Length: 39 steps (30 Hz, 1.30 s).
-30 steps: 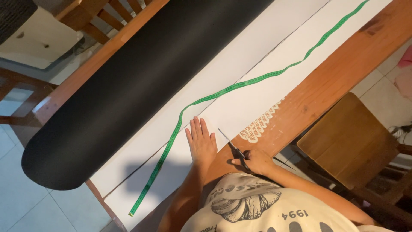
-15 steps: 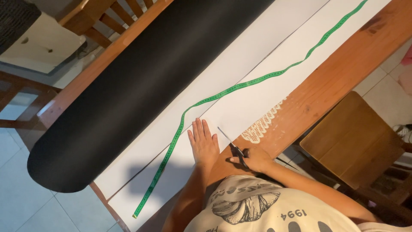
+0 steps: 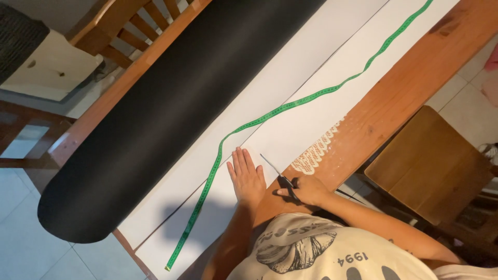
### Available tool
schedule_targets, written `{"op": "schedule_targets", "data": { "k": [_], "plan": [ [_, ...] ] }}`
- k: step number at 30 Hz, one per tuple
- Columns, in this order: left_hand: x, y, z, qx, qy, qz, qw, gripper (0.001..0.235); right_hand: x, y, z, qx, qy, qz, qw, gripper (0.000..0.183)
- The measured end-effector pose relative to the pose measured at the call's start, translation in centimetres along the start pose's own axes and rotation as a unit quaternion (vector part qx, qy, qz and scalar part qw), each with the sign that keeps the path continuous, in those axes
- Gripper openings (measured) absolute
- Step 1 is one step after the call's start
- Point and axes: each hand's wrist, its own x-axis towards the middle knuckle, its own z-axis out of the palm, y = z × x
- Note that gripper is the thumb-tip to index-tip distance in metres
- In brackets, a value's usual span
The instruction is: Measuring and cutting pieces of transfer paper from rolls using a tape measure and scissors on a wooden table.
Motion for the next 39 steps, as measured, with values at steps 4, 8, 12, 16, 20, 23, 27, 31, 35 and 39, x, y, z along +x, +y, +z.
{"op": "schedule_targets", "data": {
  "k": [4, 8, 12, 16, 20, 23, 27, 31, 35, 39],
  "plan": [
    [0.0, 0.0, 0.1, -0.003, 0.003, -0.003, 1.0, 0.069, -0.1, 0.1, -0.1, 0.013, 0.001, 0.002, 1.0, 0.067],
    [0.0, 0.2, -0.1, 0.0, 0.009, -0.006, 1.0, 0.07, -2.5, -3.5, -2.0, -0.02, -0.015, -0.001, 1.0, 0.077],
    [0.0, 0.1, -0.1, 0.0, 0.003, -0.009, 1.0, 0.069, -2.8, -3.8, -1.9, -0.037, -0.001, -0.021, 0.999, 0.065],
    [0.1, 0.1, -0.1, -0.01, -0.003, -0.008, 1.0, 0.068, 0.2, -0.6, 0.2, -0.028, 0.03, -0.018, 0.999, 0.057],
    [0.0, 0.3, -0.5, -0.002, -0.019, -0.018, 1.0, 0.068, -0.5, -1.8, -0.5, -0.041, 0.026, -0.026, 0.999, 0.056],
    [0.1, 0.4, -0.8, 0.0, -0.025, -0.017, 1.0, 0.069, -2.2, -4.3, -1.9, -0.042, 0.016, -0.019, 0.999, 0.062],
    [0.1, 0.1, -0.1, -0.006, -0.015, -0.012, 1.0, 0.07, -2.2, -4.7, -1.8, -0.028, 0.022, -0.016, 0.999, 0.061],
    [0.0, 0.2, -0.3, 0.0, -0.014, -0.015, 1.0, 0.069, -1.0, -3.1, -1.2, -0.008, 0.027, -0.031, 0.999, 0.051],
    [0.1, 0.1, 0.0, 0.003, -0.025, -0.018, 1.0, 0.07, -0.4, -3.5, -1.3, -0.033, 0.021, -0.027, 0.999, 0.054],
    [0.0, -0.1, 0.7, 0.005, -0.001, -0.008, 1.0, 0.072, -4.5, -7.8, -3.1, -0.062, 0.008, -0.01, 0.998, 0.065]
  ]
}}
